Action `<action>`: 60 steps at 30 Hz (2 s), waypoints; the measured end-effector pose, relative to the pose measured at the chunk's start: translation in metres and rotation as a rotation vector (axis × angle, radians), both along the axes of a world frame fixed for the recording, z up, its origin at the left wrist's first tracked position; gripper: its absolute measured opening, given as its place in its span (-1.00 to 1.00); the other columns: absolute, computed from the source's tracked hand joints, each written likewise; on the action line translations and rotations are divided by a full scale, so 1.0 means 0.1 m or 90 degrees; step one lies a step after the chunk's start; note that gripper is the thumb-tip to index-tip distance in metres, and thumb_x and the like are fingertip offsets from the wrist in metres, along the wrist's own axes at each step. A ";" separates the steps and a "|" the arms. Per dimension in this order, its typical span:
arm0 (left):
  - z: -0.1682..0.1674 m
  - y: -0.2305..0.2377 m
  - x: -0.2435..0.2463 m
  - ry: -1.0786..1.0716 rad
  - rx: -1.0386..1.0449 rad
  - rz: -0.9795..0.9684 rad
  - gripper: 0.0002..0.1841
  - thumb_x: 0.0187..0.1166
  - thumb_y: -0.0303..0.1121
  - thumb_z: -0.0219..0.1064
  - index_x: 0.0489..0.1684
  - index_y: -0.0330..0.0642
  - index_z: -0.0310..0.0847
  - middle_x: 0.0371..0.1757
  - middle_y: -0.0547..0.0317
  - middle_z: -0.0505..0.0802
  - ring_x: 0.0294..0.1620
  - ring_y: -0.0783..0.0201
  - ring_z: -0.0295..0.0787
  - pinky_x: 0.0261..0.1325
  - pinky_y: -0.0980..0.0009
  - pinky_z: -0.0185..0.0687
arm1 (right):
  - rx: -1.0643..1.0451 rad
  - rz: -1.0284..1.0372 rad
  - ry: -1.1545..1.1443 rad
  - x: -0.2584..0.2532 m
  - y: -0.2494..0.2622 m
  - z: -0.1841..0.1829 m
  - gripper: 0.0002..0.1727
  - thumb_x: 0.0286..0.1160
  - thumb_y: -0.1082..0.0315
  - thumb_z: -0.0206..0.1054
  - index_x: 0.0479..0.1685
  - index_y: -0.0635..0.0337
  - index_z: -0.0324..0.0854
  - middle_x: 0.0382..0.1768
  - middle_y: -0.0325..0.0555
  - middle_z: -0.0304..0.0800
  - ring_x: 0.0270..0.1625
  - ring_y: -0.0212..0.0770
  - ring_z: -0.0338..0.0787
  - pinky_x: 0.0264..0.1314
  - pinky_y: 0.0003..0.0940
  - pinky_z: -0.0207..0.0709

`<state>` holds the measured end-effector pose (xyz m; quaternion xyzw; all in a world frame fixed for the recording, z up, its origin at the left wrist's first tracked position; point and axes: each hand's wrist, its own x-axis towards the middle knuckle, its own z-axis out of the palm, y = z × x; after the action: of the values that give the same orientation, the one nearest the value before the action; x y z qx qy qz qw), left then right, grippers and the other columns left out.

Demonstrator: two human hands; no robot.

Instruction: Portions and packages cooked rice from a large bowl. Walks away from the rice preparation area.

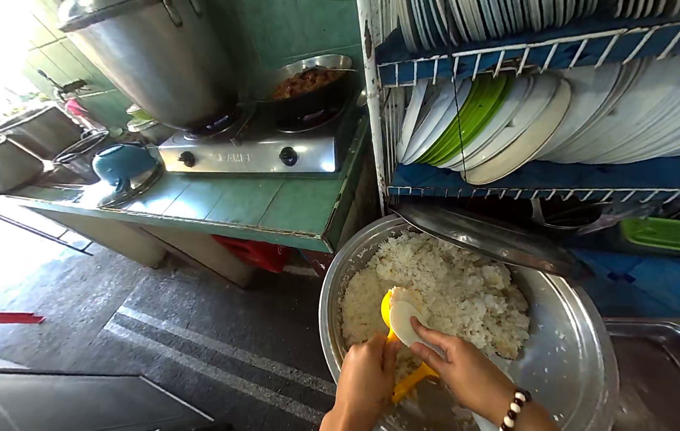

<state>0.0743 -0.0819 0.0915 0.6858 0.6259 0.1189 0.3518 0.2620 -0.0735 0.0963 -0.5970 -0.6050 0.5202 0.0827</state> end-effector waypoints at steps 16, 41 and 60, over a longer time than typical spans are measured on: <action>-0.32 0.00 0.02 0.006 0.024 0.059 -0.63 0.81 -0.21 0.14 -0.25 -0.32 0.73 -0.56 0.13 0.66 -0.54 0.25 0.61 -0.35 0.25 0.56 | -0.237 -0.474 0.274 -0.02 0.42 -0.73 -0.41 0.89 -0.11 -0.11 0.16 0.29 0.54 -0.61 -0.25 0.33 -0.66 -0.33 0.43 -0.51 -0.39 0.49; -0.30 0.34 0.14 0.357 -0.122 -0.176 -0.51 0.91 -0.09 -0.10 0.22 -0.30 0.64 0.07 -0.18 0.85 0.20 -0.10 0.82 0.28 -0.05 0.62 | -0.329 -0.476 0.342 -0.26 0.35 -0.65 -0.46 0.88 -0.10 -0.09 -0.12 0.22 0.49 -0.68 -0.29 0.31 -0.74 -0.41 0.38 -0.65 -0.55 0.39; -0.49 1.99 -0.21 0.606 0.152 -0.323 -0.47 0.63 0.12 0.34 -0.11 -0.28 0.83 0.41 -0.16 0.68 0.52 -0.16 0.47 0.52 -0.10 0.34 | -0.350 -0.645 0.479 0.81 -0.42 -0.61 -0.73 0.90 0.20 -0.08 0.34 0.00 0.42 -0.51 -0.22 0.57 -0.69 -0.43 0.47 -0.69 -0.57 0.40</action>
<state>0.0538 0.1168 0.0429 0.8284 0.5132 -0.2223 -0.0324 0.3435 -0.1152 0.0350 -0.5842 -0.0275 0.7239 0.3660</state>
